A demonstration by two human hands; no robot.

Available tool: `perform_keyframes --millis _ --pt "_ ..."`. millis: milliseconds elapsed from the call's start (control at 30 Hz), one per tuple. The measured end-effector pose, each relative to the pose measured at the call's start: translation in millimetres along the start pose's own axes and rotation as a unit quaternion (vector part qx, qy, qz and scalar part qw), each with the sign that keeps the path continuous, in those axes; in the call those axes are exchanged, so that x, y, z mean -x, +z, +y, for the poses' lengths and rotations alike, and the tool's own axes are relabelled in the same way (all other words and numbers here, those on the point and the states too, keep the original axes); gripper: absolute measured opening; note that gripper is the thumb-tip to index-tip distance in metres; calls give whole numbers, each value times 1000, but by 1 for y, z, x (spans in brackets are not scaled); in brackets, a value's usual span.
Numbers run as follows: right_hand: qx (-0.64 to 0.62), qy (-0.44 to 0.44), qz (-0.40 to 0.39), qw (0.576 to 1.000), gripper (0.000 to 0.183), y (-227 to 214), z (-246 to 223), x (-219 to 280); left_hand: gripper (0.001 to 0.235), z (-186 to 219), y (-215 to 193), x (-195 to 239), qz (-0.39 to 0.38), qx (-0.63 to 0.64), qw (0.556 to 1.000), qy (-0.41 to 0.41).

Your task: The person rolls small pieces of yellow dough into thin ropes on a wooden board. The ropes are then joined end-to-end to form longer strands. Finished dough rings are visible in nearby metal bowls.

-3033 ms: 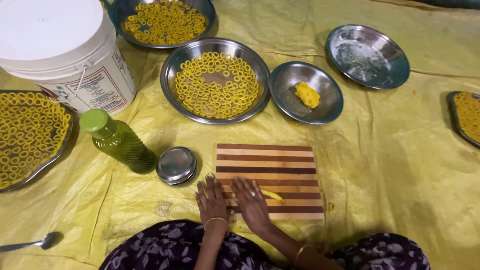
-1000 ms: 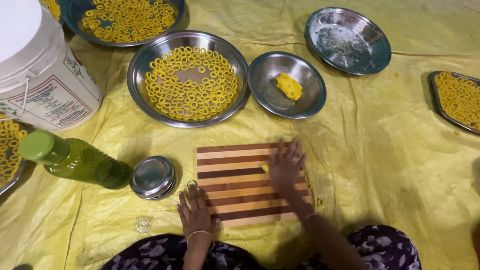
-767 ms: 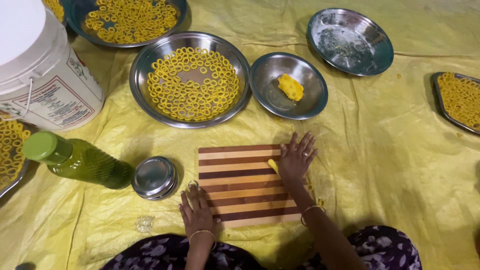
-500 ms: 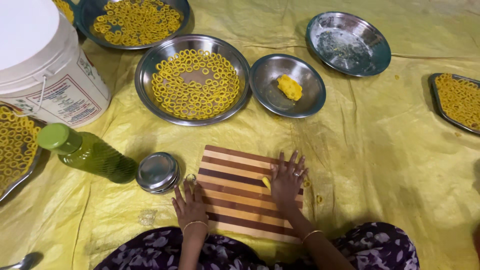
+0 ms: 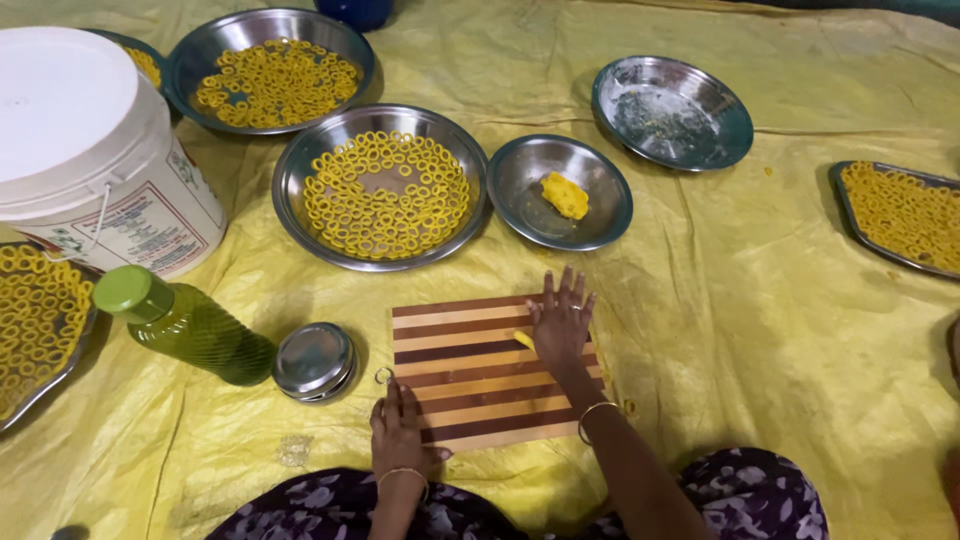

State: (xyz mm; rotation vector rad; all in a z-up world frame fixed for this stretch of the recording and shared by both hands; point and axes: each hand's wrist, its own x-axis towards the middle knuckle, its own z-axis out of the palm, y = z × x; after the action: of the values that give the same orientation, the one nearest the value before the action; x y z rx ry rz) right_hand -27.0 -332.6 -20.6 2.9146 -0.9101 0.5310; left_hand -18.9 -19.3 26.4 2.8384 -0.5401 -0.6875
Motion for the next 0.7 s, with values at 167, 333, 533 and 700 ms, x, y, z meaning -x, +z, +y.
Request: perform_keyframes --millis 167,333,533,700 --pt "-21 88 -91 992 70 5 -17 20 135 0 3 -4 -16 -28 999 -5" --pt "44 -87 21 995 63 -46 -70 126 136 -2 7 -2 24 1 1000 12" --pt "-20 -58 -318 946 69 -91 -92 185 135 5 -3 -1 -36 -25 999 -16" --pt "32 -62 -55 996 63 -52 -78 95 136 13 -11 0 -68 -71 995 -35"
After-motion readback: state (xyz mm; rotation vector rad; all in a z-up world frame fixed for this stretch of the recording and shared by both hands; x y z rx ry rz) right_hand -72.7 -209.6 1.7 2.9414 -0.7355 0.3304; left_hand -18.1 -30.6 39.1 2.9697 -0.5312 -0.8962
